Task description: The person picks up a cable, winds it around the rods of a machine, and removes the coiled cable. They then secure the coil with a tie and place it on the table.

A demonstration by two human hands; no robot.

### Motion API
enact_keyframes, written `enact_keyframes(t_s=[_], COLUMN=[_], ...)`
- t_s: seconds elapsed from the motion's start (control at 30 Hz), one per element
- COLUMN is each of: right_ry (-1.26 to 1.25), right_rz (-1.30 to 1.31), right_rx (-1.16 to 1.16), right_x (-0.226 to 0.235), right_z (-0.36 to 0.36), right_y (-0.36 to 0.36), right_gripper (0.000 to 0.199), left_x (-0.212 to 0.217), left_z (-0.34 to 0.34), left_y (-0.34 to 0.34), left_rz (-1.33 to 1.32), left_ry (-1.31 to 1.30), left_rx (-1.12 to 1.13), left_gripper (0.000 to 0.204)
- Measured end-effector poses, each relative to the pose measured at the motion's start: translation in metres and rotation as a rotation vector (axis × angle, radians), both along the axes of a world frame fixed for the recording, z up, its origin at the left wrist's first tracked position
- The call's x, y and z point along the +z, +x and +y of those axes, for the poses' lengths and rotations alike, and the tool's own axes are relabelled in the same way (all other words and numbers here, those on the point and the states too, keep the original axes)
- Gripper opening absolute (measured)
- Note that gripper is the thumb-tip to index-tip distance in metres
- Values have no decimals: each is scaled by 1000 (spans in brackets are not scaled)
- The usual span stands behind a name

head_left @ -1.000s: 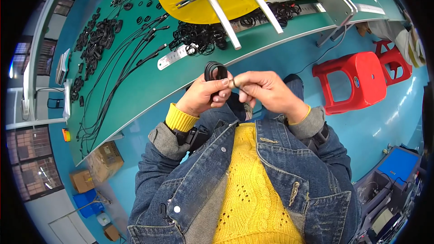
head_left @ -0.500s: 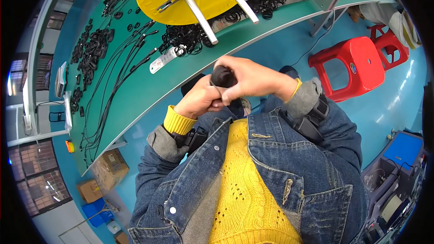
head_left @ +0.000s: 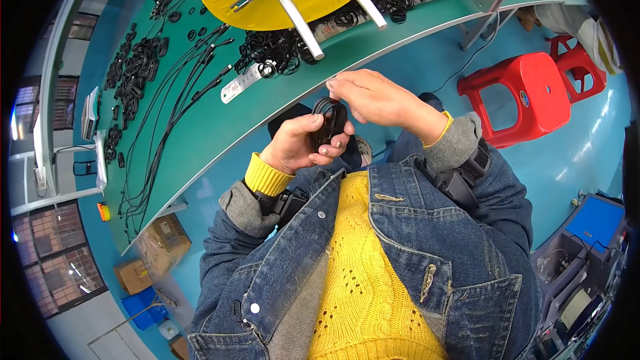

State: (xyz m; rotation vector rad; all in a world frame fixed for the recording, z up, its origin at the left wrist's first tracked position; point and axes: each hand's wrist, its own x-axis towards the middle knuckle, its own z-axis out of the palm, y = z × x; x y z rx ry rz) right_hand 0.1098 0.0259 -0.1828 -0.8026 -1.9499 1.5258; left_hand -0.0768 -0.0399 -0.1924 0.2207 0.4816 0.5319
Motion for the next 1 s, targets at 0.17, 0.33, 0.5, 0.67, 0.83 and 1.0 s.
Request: enact_keyframes(t_s=[0.17, 0.33, 0.5, 0.67, 0.83, 1.0], right_ry=[144, 327, 369, -111, -362, -342], right_rz=[-471, -529, -419, -150, -299, -320], right_rx=[133, -98, -129, 110, 222, 226], right_x=[9, 23, 14, -18, -15, -25], right_z=[-5, -37, -70, -79, -78, -84], right_y=[-24, -57, -81, -88, -78, -83], right_gripper=[48, 41, 31, 42, 29, 22], left_x=[7, 12, -12, 56, 93, 172], left_z=[-5, -17, -44, -73, -64, -12], left_y=[11, 5, -24, -62, -171, -390], left_rz=[741, 1018, 1236, 835, 762, 904], left_ry=[417, 1063, 1401, 418, 173, 650], left_rx=[-109, 84, 47, -224, 311, 1221], left_gripper=[32, 24, 15, 9, 13, 31])
